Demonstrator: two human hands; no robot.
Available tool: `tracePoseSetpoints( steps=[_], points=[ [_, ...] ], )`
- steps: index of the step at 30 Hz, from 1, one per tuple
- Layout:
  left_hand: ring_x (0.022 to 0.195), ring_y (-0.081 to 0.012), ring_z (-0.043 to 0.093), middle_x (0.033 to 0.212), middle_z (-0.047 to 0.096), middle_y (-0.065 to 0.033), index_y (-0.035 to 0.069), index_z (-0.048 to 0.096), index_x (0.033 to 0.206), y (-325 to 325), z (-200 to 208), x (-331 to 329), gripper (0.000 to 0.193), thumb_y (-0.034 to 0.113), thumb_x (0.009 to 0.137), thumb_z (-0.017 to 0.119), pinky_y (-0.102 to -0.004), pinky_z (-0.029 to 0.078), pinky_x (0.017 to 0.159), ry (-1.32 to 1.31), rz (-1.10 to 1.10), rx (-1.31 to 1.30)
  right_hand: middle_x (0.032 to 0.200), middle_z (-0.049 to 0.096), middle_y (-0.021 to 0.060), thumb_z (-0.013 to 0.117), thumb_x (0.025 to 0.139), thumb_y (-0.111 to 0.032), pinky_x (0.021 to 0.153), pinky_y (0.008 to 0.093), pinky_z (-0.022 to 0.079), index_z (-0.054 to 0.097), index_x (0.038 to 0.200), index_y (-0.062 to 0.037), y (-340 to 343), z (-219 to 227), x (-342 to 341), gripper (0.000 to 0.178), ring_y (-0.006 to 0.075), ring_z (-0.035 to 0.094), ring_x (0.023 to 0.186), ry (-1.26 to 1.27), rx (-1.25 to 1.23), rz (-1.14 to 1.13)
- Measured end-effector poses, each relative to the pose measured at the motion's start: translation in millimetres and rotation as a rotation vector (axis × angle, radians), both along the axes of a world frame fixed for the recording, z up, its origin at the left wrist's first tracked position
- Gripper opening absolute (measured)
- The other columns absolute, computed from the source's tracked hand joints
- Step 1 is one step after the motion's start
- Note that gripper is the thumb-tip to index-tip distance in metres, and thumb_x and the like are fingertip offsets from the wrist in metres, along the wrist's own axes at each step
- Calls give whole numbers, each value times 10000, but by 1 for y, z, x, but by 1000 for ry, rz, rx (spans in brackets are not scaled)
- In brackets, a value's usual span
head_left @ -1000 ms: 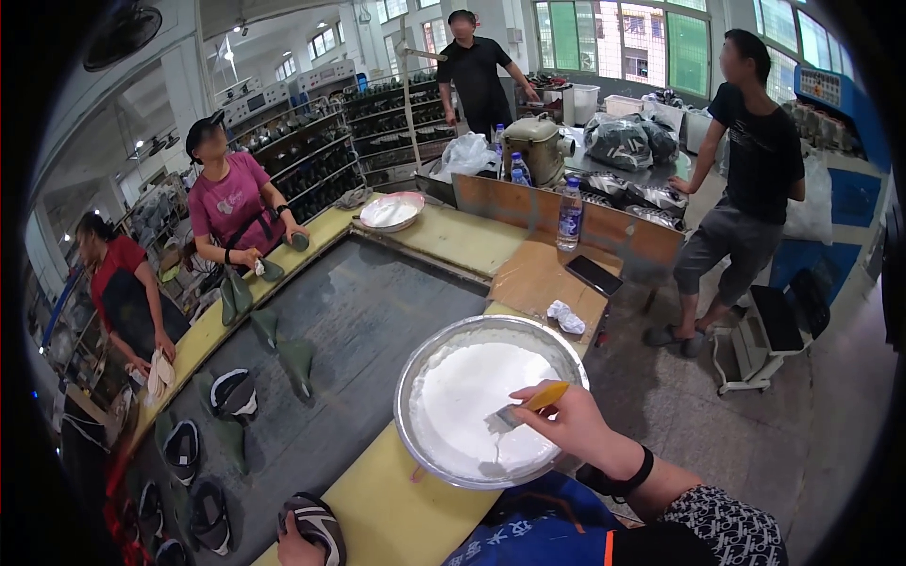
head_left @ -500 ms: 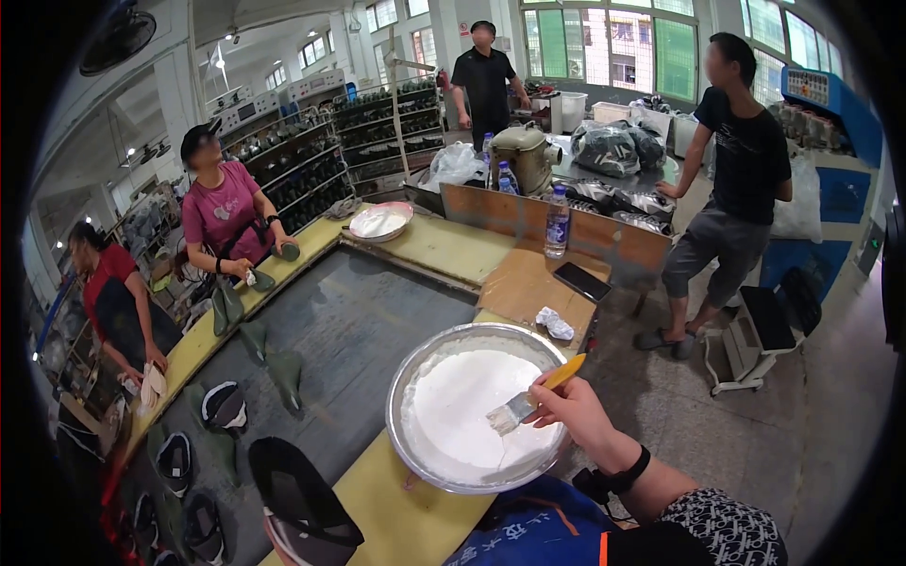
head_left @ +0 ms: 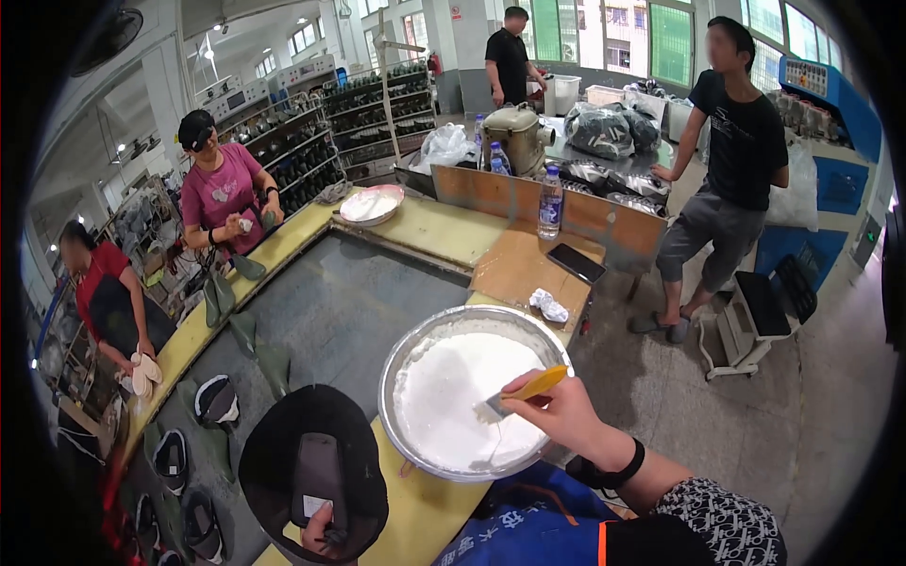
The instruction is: Applying white adhesive to the edges of shoe soles using a brush in a manufacturing environment.
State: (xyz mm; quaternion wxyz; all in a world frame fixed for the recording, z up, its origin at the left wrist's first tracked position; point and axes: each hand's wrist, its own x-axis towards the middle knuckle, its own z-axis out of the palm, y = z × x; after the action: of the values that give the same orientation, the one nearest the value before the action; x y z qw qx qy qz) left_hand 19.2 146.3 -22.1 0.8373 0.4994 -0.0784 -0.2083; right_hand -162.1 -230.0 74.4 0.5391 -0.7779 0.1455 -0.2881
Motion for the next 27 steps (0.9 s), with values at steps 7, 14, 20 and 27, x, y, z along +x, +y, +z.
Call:
tracePoseSetpoints(
  steps=[7, 14, 20, 27],
  points=[
    [1001, -217, 640, 1106, 667, -109, -11, 613, 1174, -55, 54, -43, 360, 240, 930, 530, -346, 501, 911, 295, 12, -159, 823, 675, 128, 702, 870, -188, 633, 330, 532, 683, 940, -30, -10, -21, 13, 174, 238, 662, 673, 283, -416, -6],
    [952, -219, 684, 1020, 705, -117, -15, 631, 1162, -94, 81, -62, 312, 163, 914, 566, -331, 545, 863, 435, -274, 30, 873, 694, 91, 737, 835, -141, 660, 312, 529, 697, 958, -57, -5, -4, 12, 154, 218, 686, 745, -15, -285, -70],
    [958, -226, 684, 1095, 682, -124, 7, 594, 1225, -107, 73, -69, 384, 118, 862, 652, -347, 567, 832, 375, -278, 80, 863, 677, 67, 756, 796, -123, 655, 323, 523, 675, 924, -75, 20, 21, 24, 159, 260, 671, 758, -199, -480, 178],
    [960, -222, 681, 1113, 675, -124, 10, 590, 1230, -111, 81, -78, 383, 130, 871, 646, -341, 565, 832, 320, -214, 83, 800, 682, 90, 727, 827, -205, 630, 326, 518, 693, 913, -93, 10, 3, 18, 145, 243, 677, 705, 120, -426, 109]
  ],
)
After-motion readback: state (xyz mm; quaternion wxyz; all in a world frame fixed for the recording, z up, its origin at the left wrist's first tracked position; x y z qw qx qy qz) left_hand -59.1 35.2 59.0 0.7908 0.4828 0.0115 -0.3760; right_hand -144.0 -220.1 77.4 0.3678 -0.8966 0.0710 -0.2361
